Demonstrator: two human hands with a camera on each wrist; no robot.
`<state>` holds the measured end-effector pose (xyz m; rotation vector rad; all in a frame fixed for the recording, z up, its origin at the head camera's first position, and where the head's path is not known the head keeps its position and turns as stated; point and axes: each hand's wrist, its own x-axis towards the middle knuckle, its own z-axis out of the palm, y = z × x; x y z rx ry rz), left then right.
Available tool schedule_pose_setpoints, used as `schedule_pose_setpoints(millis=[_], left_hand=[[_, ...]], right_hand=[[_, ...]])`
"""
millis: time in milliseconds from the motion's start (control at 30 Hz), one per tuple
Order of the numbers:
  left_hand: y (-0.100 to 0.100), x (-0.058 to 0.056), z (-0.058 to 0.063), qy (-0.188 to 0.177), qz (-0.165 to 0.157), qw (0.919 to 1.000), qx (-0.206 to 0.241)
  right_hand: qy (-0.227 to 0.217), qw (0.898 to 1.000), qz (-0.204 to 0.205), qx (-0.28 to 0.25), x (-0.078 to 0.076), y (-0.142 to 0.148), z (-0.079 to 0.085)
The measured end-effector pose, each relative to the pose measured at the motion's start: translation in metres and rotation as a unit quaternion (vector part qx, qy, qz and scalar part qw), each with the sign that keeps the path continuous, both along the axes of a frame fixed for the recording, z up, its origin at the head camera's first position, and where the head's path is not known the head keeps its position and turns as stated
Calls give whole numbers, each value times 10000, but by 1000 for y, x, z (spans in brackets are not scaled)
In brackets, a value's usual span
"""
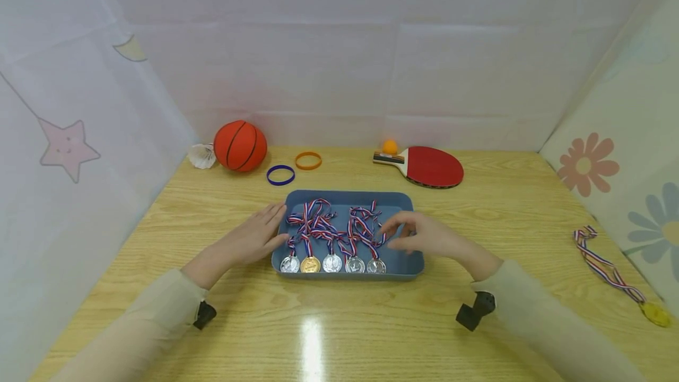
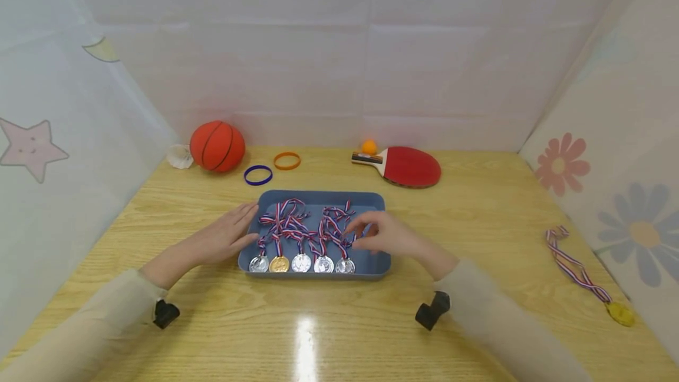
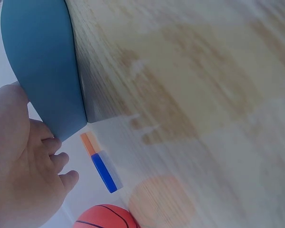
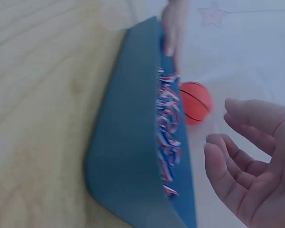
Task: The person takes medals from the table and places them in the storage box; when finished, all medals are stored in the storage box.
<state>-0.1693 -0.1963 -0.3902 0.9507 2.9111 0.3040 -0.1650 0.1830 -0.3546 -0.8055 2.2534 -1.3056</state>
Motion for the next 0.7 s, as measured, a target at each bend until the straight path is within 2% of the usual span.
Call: schedule_pose_setpoints(millis=[133,333,500,700], left_hand=[[0,0,1,-34,3,10000,12],[0,0,1,-41,7,10000,24],[0,0,0,-47,11,10000,42],[0,0,0,-33,-1,10000,76]], right_hand=[[184,9990,-355,-180,2,21,16],[542,9917,-1140,-251,10,62,30],[1115,9787,-1700,-297,16,106,31],[1335,9606,-2433,-133,29,164,28]])
